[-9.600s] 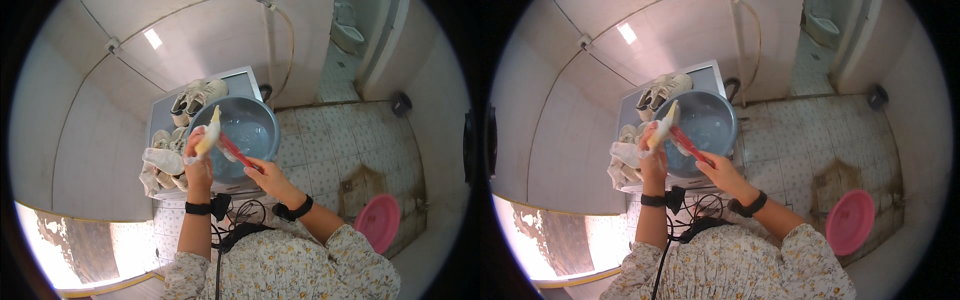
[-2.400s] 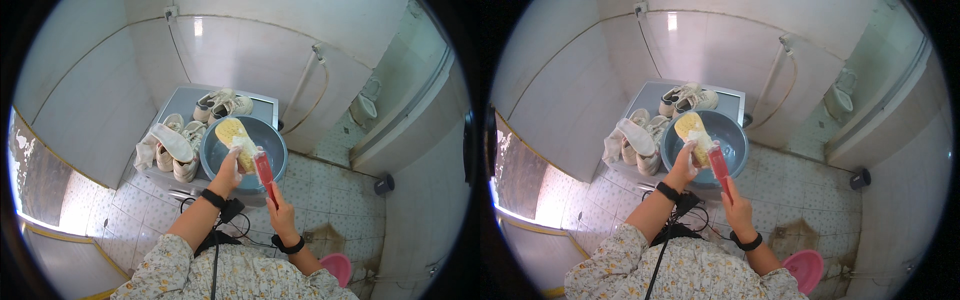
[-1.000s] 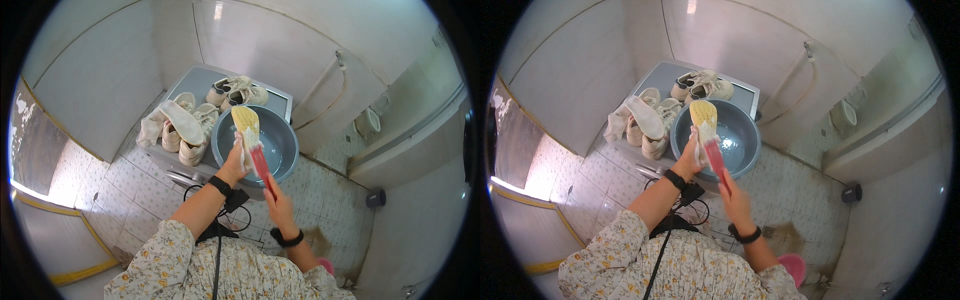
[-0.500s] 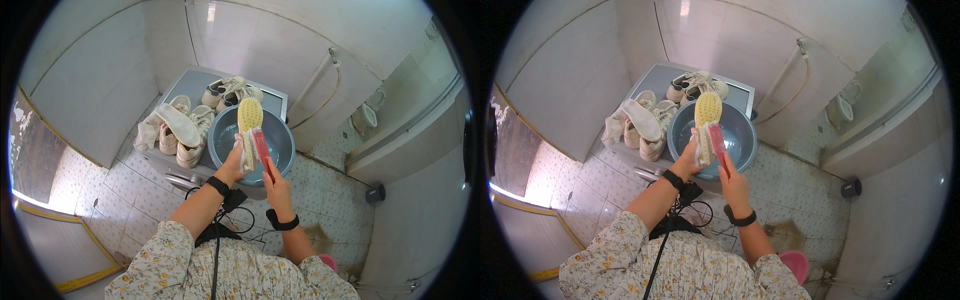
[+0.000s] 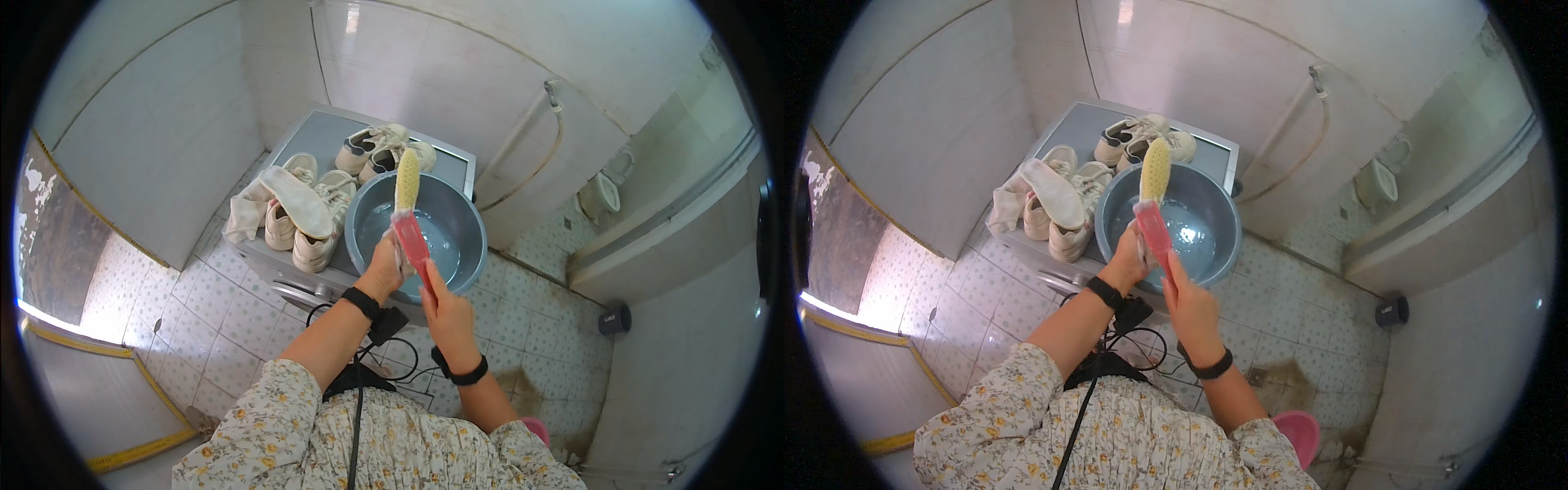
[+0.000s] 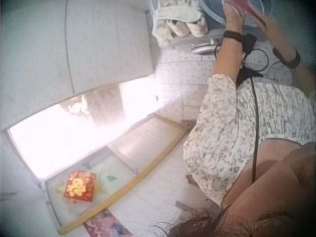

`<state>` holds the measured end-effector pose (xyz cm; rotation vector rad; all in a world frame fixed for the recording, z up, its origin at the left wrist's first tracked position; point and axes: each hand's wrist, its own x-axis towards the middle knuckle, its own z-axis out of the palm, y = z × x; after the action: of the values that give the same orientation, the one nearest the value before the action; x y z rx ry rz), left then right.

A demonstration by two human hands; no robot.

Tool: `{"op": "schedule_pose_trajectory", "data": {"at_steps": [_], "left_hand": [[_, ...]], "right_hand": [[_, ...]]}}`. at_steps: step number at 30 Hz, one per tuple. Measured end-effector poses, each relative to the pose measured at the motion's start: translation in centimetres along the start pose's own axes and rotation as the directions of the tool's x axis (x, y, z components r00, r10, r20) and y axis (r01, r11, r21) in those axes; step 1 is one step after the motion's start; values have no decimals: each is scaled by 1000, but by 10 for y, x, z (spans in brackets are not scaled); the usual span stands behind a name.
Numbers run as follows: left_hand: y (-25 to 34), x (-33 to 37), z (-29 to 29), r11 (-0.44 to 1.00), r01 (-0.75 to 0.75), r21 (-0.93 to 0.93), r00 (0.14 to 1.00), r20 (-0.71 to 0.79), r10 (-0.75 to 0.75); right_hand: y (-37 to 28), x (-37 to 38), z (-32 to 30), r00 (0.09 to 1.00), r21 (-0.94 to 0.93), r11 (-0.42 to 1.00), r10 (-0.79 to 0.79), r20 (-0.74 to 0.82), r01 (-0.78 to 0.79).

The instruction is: The person scrubs shoe insoles with a brush in a basin of soapy water, rinses them in the basin, and then places the insoles on top of a washing machine next to a pair of shoes.

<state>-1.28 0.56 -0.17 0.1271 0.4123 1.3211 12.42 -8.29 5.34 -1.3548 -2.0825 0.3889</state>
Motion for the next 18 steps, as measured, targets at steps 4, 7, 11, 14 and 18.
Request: {"op": "schedule_pose_trajectory", "data": {"at_steps": [4,7,11,14,18], "left_hand": [[-6,13,-22,992,-122,-44,990,65,125],[-4,3,-9,990,-129,55,991,27,127],[2,-1,-3,997,-77,-29,996,41,78],[2,-4,1,984,-177,-35,983,33,178],[-5,15,-16,975,-223,-6,974,49,223]], "right_hand": [[1,-48,-7,999,-25,1000,-9,43,10],[-7,-29,-13,997,-16,999,51,54,-51],[-8,7,-1,998,-110,993,54,15,-52],[3,-23,-7,998,-45,998,-52,19,53],[17,-66,-9,1000,-54,999,-5,-10,5]]}}
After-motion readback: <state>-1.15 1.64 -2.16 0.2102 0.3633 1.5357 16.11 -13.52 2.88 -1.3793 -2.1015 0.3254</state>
